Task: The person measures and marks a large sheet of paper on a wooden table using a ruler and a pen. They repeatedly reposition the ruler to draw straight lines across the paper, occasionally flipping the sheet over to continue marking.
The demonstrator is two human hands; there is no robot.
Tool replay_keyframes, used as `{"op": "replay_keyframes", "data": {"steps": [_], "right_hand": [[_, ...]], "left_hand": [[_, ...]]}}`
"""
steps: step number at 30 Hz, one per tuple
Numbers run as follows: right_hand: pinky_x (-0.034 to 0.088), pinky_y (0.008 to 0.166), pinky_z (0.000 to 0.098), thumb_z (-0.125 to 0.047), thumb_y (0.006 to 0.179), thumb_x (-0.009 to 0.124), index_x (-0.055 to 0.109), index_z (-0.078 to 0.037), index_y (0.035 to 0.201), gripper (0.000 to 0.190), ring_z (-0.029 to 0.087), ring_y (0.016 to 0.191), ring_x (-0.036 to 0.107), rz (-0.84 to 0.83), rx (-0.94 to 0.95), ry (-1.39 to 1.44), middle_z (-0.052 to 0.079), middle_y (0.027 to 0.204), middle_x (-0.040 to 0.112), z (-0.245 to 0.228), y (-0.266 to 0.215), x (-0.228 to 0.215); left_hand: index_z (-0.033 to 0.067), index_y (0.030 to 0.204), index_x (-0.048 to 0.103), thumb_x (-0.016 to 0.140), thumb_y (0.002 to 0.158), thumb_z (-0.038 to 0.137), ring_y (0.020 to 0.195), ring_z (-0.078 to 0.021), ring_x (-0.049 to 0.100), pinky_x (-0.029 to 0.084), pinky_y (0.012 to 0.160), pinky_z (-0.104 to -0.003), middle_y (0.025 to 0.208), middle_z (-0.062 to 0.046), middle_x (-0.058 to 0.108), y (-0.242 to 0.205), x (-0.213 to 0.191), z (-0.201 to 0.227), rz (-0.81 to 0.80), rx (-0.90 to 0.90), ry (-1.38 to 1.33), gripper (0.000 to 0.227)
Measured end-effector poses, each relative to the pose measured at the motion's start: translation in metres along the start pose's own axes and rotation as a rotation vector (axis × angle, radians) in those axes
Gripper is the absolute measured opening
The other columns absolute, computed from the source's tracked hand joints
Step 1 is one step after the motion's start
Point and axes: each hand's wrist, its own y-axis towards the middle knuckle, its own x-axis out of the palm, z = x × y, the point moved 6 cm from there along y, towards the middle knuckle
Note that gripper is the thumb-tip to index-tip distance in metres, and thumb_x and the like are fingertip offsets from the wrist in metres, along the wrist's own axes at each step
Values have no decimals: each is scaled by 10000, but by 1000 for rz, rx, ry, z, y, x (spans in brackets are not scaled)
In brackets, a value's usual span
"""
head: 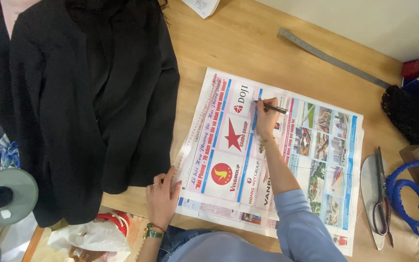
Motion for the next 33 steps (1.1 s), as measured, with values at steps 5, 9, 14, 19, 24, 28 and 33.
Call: {"op": "replay_keyframes", "data": {"steps": [5, 9, 14, 19, 24, 28, 33], "right_hand": [[449, 685, 302, -111, 1021, 624, 504, -110, 877, 188, 137, 717, 516, -12, -76, -6, 24, 798, 572, 7, 2, 4], [427, 642, 312, -53, 992, 620, 460, -112, 843, 226, 134, 689, 485, 20, -98, -2, 23, 759, 526, 16, 5, 1], [422, 662, 285, -66, 994, 620, 483, -125, 855, 204, 120, 708, 480, -54, -36, 60, 8, 783, 526, 15, 6, -1], [453, 575, 242, -133, 1051, 611, 509, -149, 981, 125, 89, 602, 553, -67, -23, 277, 1, 722, 621, 19, 1, -10], [430, 1067, 530, -68, 1040, 560, 625, -65, 1263, 233, 312, 1108, 652, -438, -672, -281, 114, 1114, 721, -35, -88, -7], [91, 1253, 616, -274, 1024, 586, 490, -102, 1435, 457, 402, 1531, 275, -583, -493, -572, 99, 1442, 607, -13, -107, -2], [85, 1246, 582, -290, 1056, 546, 598, -78, 1279, 312, 400, 1533, 238, -470, -392, -626, 153, 1623, 384, -13, -83, 15]], "left_hand": [[251, 1449, 508, 507, 981, 497, 955, -257, 654, 529, 792, -427, 1224, -106, 626, -1, 1, -1, -7, -7, 3, 529], [250, 1424, 542, 543, 968, 499, 873, -256, 658, 539, 745, -410, 1200, -105, 638, -2, 4, -3, 62, 24, 31, 520], [239, 1413, 547, 560, 967, 482, 853, -247, 645, 531, 721, -393, 1188, -102, 636, -2, -1, -1, 91, 44, 35, 509], [227, 1410, 581, 521, 976, 465, 821, -275, 637, 492, 749, -441, 1141, -114, 622, -1, -11, 1, 79, -13, -95, 499], [161, 1431, 588, 601, 957, 447, 907, -262, 608, 487, 783, -418, 1174, -104, 588, -20, -19, -9, 195, -83, -206, 554], [199, 1426, 596, 548, 997, 377, 964, -277, 583, 471, 801, -425, 1190, -110, 609, -37, -25, -8, 221, -119, -272, 467], [138, 1327, 637, 572, 999, 170, 948, -293, 676, 438, 693, -433, 1162, -95, 695, -45, -31, 9, 310, 140, -217, 336]]}}
